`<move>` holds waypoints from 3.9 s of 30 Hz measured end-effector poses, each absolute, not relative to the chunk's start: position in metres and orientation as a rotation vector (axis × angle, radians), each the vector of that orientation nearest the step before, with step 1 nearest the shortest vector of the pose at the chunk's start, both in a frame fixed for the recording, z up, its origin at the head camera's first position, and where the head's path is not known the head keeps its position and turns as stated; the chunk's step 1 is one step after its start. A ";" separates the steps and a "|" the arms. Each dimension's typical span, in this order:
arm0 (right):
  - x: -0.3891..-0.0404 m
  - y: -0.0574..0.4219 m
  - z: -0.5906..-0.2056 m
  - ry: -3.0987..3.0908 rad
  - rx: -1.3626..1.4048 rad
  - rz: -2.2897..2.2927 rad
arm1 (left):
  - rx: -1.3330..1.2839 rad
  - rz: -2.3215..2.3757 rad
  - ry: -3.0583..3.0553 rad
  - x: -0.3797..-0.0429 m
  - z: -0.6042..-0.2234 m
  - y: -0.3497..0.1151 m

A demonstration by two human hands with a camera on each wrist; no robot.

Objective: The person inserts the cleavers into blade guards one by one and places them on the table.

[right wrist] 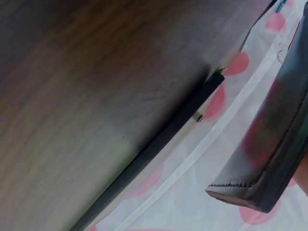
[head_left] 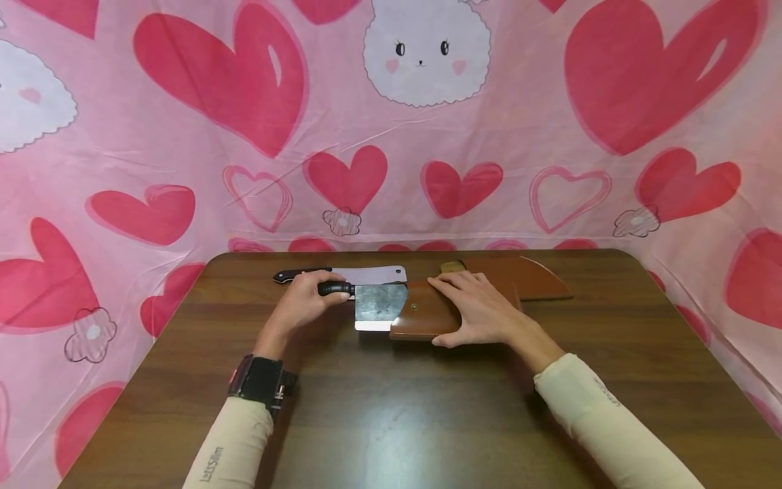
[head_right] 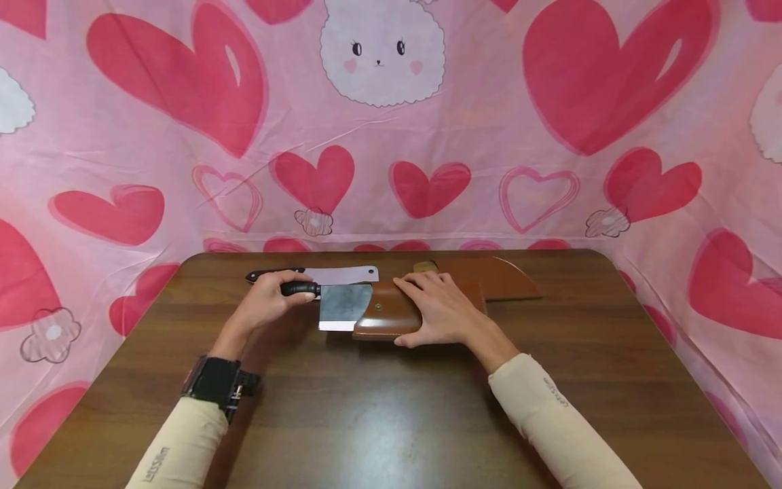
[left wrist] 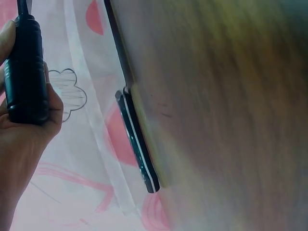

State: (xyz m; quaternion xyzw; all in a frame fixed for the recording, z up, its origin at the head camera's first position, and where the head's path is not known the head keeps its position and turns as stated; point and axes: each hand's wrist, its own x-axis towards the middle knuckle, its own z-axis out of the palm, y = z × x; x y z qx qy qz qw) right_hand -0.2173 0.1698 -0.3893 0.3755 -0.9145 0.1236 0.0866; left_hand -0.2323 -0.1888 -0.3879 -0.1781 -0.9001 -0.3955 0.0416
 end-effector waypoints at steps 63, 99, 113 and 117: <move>-0.215 0.135 -0.388 -2.751 1.108 0.300 | -0.569 -1.179 -2.678 -0.232 -0.393 -0.164; -0.212 0.124 -0.387 -2.745 1.109 0.287 | -0.588 -1.129 -2.704 -0.230 -0.390 -0.153; -0.212 0.122 -0.386 -2.758 1.130 0.292 | -0.628 -1.133 -2.704 -0.231 -0.390 -0.150; -0.213 0.121 -0.387 -2.752 1.136 0.281 | -0.635 -1.127 -2.703 -0.232 -0.391 -0.148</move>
